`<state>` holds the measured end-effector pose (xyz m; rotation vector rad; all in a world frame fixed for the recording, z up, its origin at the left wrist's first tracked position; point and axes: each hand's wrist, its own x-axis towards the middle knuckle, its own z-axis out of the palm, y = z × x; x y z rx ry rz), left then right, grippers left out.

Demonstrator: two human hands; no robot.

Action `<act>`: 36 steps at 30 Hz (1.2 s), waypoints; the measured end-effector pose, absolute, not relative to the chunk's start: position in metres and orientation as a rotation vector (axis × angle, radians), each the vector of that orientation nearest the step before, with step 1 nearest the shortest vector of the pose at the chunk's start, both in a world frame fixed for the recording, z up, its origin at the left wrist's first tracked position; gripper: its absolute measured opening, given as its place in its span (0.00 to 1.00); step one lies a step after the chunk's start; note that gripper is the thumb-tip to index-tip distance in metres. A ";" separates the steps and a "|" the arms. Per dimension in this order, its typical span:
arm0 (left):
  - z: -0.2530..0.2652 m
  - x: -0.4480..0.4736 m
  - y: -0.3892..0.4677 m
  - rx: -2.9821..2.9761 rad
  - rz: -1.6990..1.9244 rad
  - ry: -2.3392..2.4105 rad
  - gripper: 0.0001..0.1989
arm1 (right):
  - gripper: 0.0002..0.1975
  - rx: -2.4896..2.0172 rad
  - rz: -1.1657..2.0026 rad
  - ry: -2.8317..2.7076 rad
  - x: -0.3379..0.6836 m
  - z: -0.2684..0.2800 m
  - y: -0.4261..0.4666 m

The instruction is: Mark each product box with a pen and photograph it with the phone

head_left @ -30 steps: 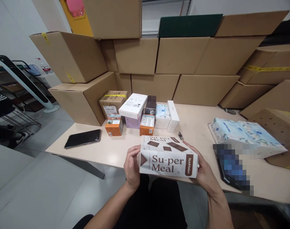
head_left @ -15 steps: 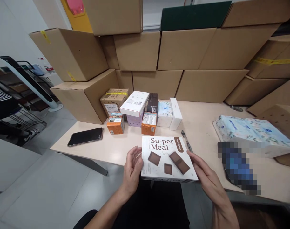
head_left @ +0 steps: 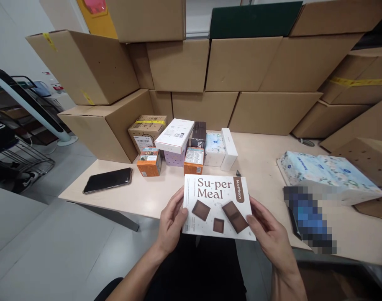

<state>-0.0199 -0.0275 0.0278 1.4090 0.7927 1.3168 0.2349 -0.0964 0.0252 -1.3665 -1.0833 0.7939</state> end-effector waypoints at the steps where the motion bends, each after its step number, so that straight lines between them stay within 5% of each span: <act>1: 0.025 -0.019 -0.025 1.415 1.348 0.750 0.22 | 0.25 -1.337 0.772 -1.078 0.234 0.024 -0.094; 20: -0.026 -0.013 -0.012 1.706 1.736 0.670 0.22 | 0.15 -1.102 0.652 -0.933 0.231 -0.018 -0.086; 36: -0.010 -0.017 -0.010 1.915 1.537 0.957 0.27 | 0.32 -1.288 0.728 -1.090 0.245 -0.018 -0.095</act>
